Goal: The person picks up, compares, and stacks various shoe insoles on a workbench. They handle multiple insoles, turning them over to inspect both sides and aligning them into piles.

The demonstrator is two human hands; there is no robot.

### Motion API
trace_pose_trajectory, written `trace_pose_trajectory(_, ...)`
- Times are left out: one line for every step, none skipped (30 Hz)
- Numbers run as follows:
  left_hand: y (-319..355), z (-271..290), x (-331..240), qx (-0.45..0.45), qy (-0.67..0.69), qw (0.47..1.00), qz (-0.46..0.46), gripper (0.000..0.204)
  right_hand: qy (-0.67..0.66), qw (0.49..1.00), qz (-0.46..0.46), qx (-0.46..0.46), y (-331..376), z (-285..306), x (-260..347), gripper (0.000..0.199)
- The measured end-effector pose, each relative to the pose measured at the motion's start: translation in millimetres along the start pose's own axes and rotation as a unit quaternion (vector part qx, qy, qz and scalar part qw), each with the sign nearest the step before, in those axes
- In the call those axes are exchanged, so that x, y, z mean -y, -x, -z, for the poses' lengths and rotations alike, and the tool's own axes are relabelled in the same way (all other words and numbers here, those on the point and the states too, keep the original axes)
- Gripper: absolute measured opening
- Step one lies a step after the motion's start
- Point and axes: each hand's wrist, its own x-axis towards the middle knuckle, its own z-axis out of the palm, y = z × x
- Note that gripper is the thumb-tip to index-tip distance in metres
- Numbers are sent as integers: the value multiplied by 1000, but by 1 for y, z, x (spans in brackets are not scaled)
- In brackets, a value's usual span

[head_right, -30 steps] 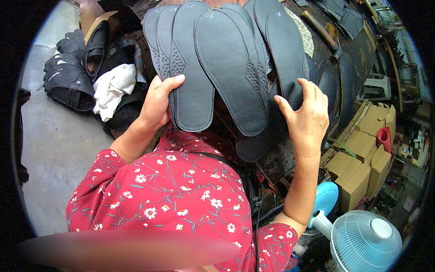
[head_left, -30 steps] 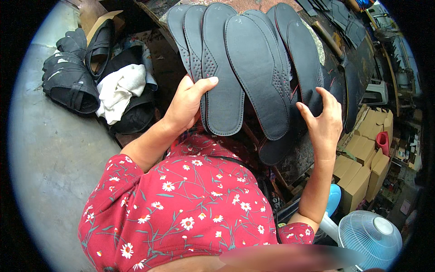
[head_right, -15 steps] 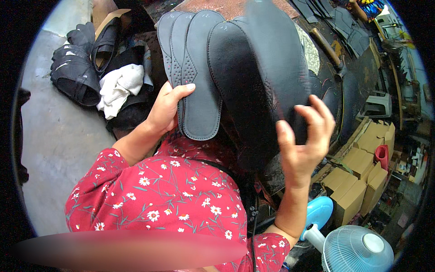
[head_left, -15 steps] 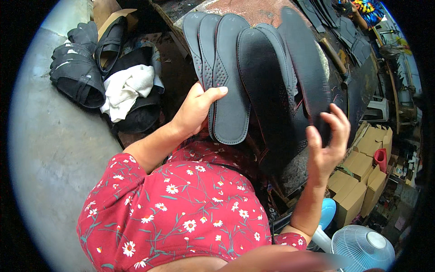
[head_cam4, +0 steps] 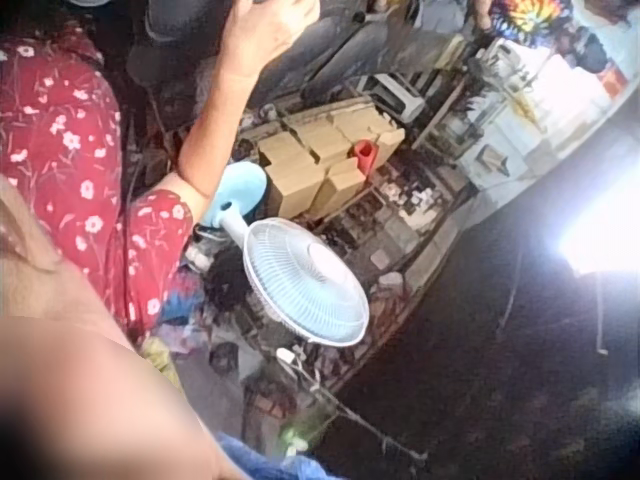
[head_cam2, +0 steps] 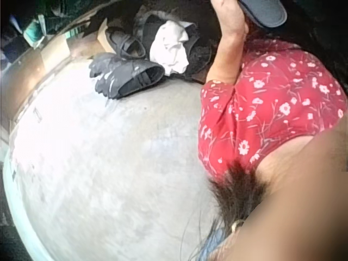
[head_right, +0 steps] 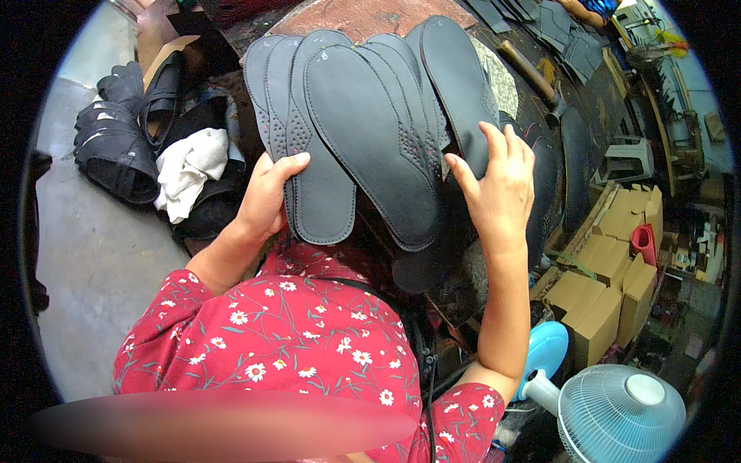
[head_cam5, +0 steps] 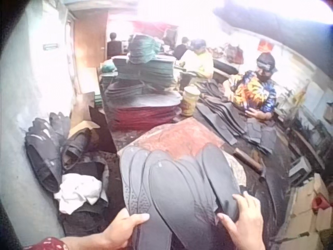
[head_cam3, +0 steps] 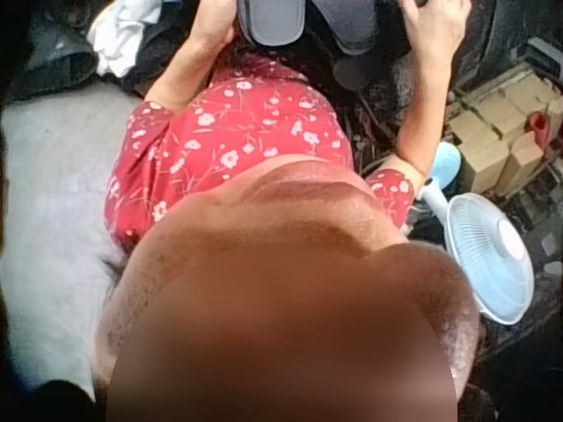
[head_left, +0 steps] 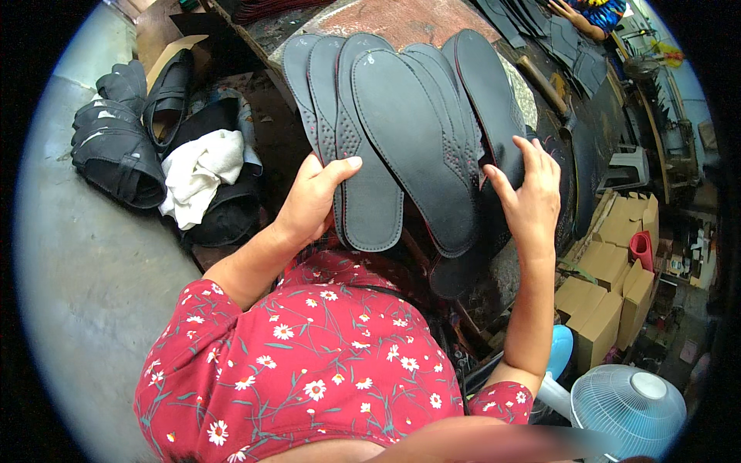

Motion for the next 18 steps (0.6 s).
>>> trace_pose_trajectory(0, -1, 1, 1, 7, 1000, -2, 33, -1, 1000, -1, 6, 0, -4, -2, 59)
trace_pose_trajectory(0, -1, 1, 1, 14, 1000, -5, 32, -5, 1000, -10, 18, 0, -8, -4, 60)
trace_pose_trajectory(0, -2, 0, 0, 22, 1000, -10, 32, -11, 999, -17, 29, 0, -10, -6, 61)
trace_pose_trajectory(0, -2, 0, 4, 20, 1000, -11, 32, -42, 999, -22, 23, -1, -11, -8, 60)
trace_pose_trajectory(0, -2, -1, 7, 18, 1000, -12, 31, -61, 997, -43, 30, -2, -11, -10, 58)
trace_pose_trajectory(0, -2, -2, 10, 17, 1000, -13, 31, -86, 994, -54, 29, -4, -10, -12, 57)
trace_pose_trajectory(0, -2, -3, 9, 12, 1000, -12, 31, -109, 992, -62, 23, -5, -7, -15, 56)
trace_pose_trajectory(0, -1, -4, 8, 6, 1000, -11, 30, -171, 981, -95, -1, -7, -5, -16, 54)
trace_pose_trajectory(0, -1, -4, 7, 1, 1000, -9, 30, -251, 954, -165, -11, -8, -1, -17, 52)
trace_pose_trajectory(1, -2, -4, 7, 4, 1000, -9, 30, -373, 913, -164, -26, -7, 5, -17, 51)
trace_pose_trajectory(1, -2, -4, 5, 7, 1000, -9, 29, -475, 854, -209, -30, -5, 13, -18, 49)
trace_pose_trajectory(1, -2, -4, 4, 9, 1000, -9, 29, -526, 833, -163, -38, 2, 21, -15, 47)
trace_pose_trajectory(1, -2, -4, 1, 5, 1000, -8, 29, -517, 842, -147, -39, 9, 28, -11, 49)
trace_pose_trajectory(1, -1, -4, -1, 1, 1000, -7, 29, -468, 874, -118, -49, 17, 33, -4, 51)
trace_pose_trajectory(0, 0, -4, 4, 8, 1000, -7, 29, -417, 903, -81, -59, 24, 38, 3, 53)
trace_pose_trajectory(-1, 1, -5, 0, -10, 1000, 3, 29, -336, 939, -34, -65, 31, 43, 10, 57)
trace_pose_trajectory(-1, 2, -6, 3, -16, 1000, 13, 29, -257, 962, 49, -83, 35, 47, 15, 57)
trace_pose_trajectory(-1, 3, -6, 2, -23, 999, 27, 30, -232, 968, 76, -62, 43, 48, 24, 57)
